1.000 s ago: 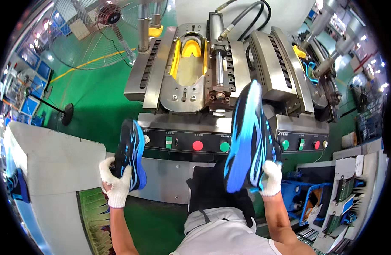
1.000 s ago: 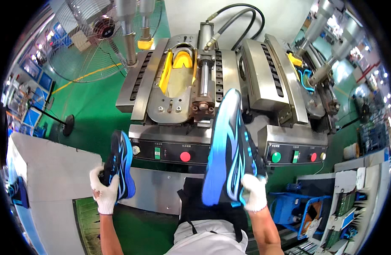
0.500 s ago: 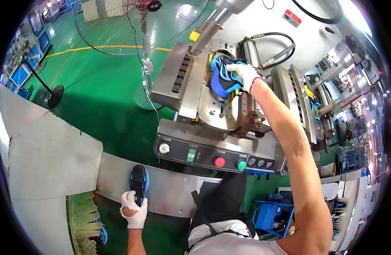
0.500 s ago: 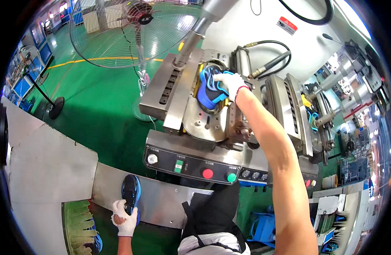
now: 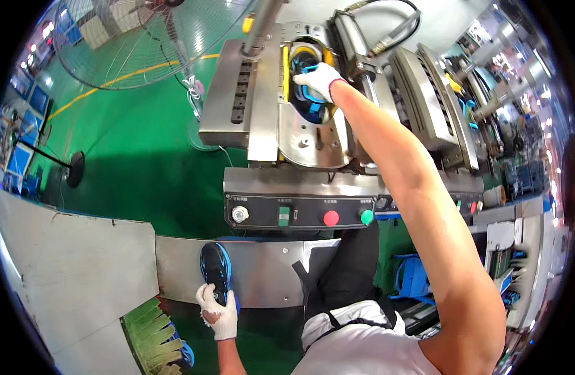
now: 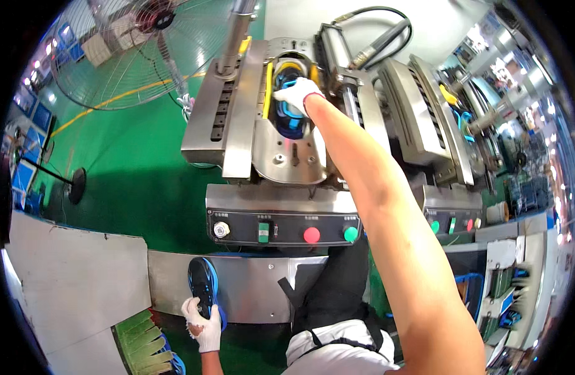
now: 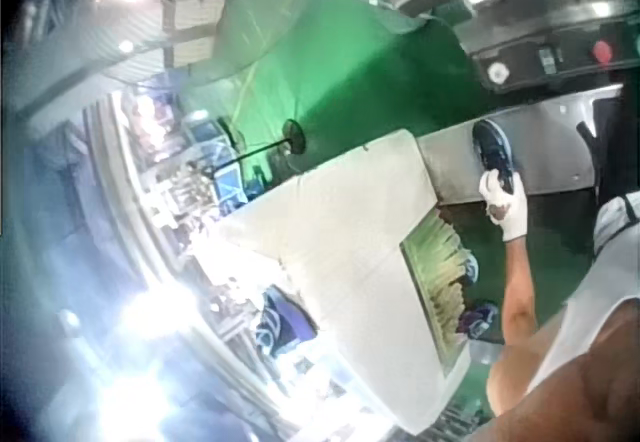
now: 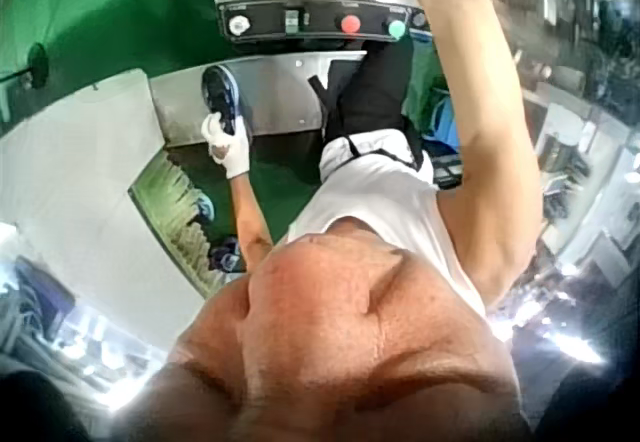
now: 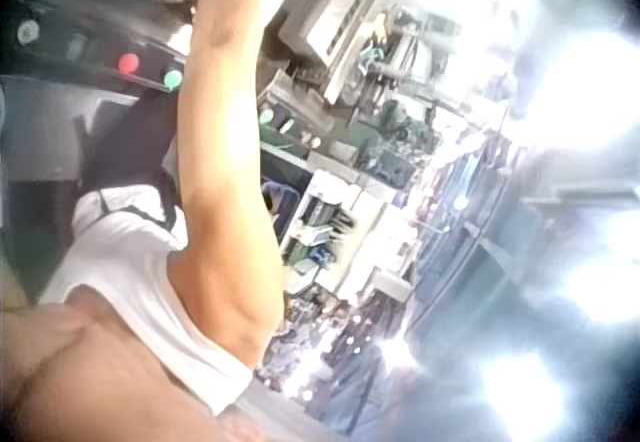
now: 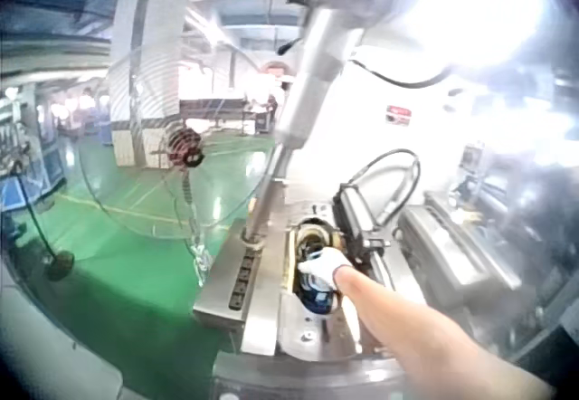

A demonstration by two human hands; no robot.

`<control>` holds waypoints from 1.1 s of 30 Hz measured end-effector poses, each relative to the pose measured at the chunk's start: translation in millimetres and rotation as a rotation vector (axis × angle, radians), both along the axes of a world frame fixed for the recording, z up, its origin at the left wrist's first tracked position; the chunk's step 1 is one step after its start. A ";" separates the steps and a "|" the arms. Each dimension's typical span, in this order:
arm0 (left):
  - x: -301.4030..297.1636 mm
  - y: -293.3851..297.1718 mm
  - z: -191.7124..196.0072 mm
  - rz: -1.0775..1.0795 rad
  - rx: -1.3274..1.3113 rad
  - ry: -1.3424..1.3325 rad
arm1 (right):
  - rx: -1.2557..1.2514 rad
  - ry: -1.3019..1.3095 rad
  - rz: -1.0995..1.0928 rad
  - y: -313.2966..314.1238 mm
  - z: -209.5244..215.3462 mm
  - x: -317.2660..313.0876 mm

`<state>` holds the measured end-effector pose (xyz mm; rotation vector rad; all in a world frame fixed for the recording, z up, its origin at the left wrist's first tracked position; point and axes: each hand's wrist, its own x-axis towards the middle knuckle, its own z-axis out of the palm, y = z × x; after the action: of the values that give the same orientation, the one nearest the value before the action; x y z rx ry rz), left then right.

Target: The person repeatedly picks up blue and black sneakers from a nearby bin and places them into a machine fixture. They press a green button to activate the machine, which processes the shoe, then remove the shoe and place it on a conveyor belt. This cycle is repeated for multiple pairs of sneakers throughout the video.

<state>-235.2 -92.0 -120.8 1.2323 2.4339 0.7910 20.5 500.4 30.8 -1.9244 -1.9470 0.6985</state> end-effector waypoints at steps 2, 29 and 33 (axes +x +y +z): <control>10.3 15.6 -9.2 0.052 0.087 -0.018 | -0.063 0.294 0.119 -1.0 -4.2 30.9; 162.4 75.6 108.4 -0.723 0.328 -0.084 | -0.247 0.348 0.523 -508.9 -34.7 219.9; 265.3 101.1 121.6 -0.993 0.280 -0.123 | 0.063 0.416 0.368 -569.4 -74.0 264.6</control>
<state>30.0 9.2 0.9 2.1154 1.3214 0.8332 285.1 -69.0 -43.3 -1.2632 -2.0276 1.0260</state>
